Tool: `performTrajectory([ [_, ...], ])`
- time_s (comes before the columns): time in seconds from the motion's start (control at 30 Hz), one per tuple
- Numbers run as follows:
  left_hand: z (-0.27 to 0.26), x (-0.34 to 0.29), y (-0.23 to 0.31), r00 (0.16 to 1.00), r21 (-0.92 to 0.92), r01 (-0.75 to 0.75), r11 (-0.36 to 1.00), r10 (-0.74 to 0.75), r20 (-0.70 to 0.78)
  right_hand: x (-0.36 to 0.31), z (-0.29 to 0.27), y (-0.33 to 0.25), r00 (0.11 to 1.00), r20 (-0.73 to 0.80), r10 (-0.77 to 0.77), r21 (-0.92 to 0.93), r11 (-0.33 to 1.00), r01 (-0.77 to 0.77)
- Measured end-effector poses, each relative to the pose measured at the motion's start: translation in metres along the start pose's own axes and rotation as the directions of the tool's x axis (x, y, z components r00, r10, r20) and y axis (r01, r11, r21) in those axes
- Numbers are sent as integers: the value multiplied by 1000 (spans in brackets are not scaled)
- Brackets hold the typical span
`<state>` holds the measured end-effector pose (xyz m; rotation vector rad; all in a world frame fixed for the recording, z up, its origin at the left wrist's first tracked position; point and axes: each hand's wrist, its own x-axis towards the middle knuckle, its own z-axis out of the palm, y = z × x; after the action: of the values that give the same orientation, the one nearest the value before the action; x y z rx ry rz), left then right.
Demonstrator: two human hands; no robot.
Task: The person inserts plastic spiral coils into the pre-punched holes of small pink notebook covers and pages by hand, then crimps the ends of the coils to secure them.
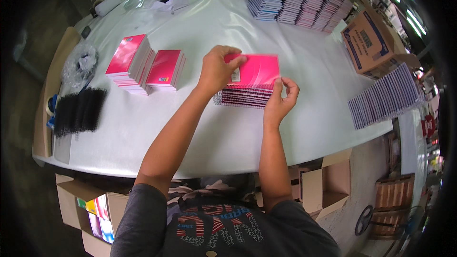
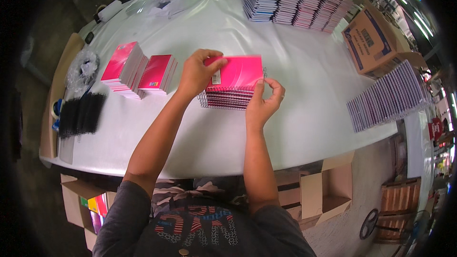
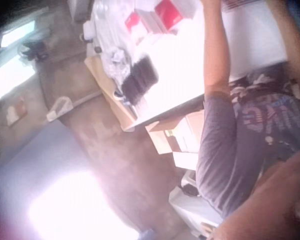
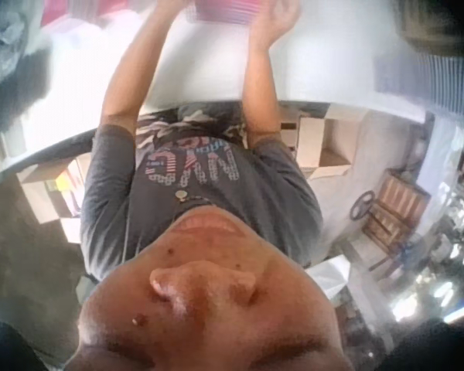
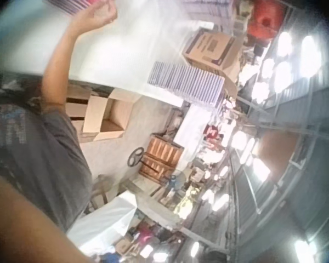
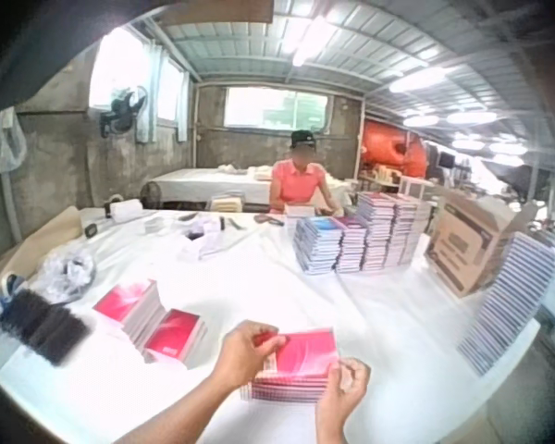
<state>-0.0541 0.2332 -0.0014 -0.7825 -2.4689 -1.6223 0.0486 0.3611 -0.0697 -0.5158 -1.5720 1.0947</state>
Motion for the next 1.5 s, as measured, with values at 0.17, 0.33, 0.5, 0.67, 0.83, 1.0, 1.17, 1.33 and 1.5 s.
performTrajectory([
  [0.17,19,-9,-33,981,-43,-116,992,108,-163,-7,1,12,996,-3,89,4,996,-89],
  [0.33,22,-55,-51,978,-343,-108,933,37,-208,-12,10,1,983,77,167,112,978,-175],
  [0.5,41,-54,-56,947,-342,-73,937,-43,-318,-13,14,3,990,42,138,114,983,-142],
  [0.67,32,-57,-54,954,-317,-63,946,-36,-297,-13,16,0,990,41,138,55,989,-140],
  [0.83,-35,-34,-62,834,224,-277,934,350,-427,-8,4,3,998,-28,-65,-8,998,64],
  [1.0,-102,-73,-119,913,828,-197,525,405,-39,-33,17,-22,871,-66,-487,-74,873,482],
  [1.17,-143,-137,-38,996,465,-57,883,83,-36,-73,26,-36,571,818,-61,368,819,-440],
  [1.33,-162,-185,-15,944,479,-318,818,225,243,-74,41,-41,-197,980,19,-198,104,-975],
  [1.5,-151,-187,-56,989,-98,58,994,-71,-130,-81,45,-34,178,979,-103,197,714,-672],
])
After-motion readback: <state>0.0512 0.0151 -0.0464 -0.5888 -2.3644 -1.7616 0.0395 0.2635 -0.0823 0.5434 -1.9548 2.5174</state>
